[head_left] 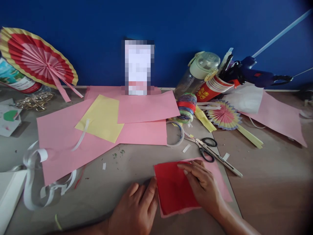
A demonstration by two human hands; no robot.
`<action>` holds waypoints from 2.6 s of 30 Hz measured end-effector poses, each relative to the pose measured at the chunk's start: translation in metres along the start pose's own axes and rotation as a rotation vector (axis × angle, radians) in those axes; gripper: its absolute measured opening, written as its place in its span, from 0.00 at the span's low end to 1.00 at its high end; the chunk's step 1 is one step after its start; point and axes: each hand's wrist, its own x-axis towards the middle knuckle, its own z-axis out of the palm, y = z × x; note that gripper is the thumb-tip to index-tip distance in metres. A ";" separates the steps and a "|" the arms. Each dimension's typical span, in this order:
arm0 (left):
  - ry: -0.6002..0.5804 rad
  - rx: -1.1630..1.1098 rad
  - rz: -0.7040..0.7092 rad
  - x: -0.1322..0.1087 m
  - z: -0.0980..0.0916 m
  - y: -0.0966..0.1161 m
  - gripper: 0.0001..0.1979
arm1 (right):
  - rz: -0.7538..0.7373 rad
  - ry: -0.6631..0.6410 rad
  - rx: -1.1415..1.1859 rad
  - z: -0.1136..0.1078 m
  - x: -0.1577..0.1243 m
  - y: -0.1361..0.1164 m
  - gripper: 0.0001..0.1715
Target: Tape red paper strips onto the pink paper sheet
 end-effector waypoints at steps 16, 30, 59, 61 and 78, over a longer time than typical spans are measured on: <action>-0.017 -0.035 0.003 -0.004 0.010 -0.002 0.13 | -0.103 0.018 -0.018 0.000 0.004 -0.004 0.17; 0.199 -0.030 -0.039 0.004 0.026 -0.003 0.16 | -0.146 -0.021 -0.035 0.004 -0.001 0.000 0.22; 0.113 -0.015 0.023 0.007 0.012 -0.007 0.19 | -0.148 0.003 -0.018 0.007 0.000 0.000 0.22; 0.120 -0.013 0.021 0.008 0.013 -0.007 0.18 | -0.148 0.014 -0.017 0.008 0.000 0.000 0.22; -0.013 -0.018 0.033 0.003 0.009 -0.008 0.16 | 0.022 0.090 -0.158 0.007 -0.003 -0.005 0.27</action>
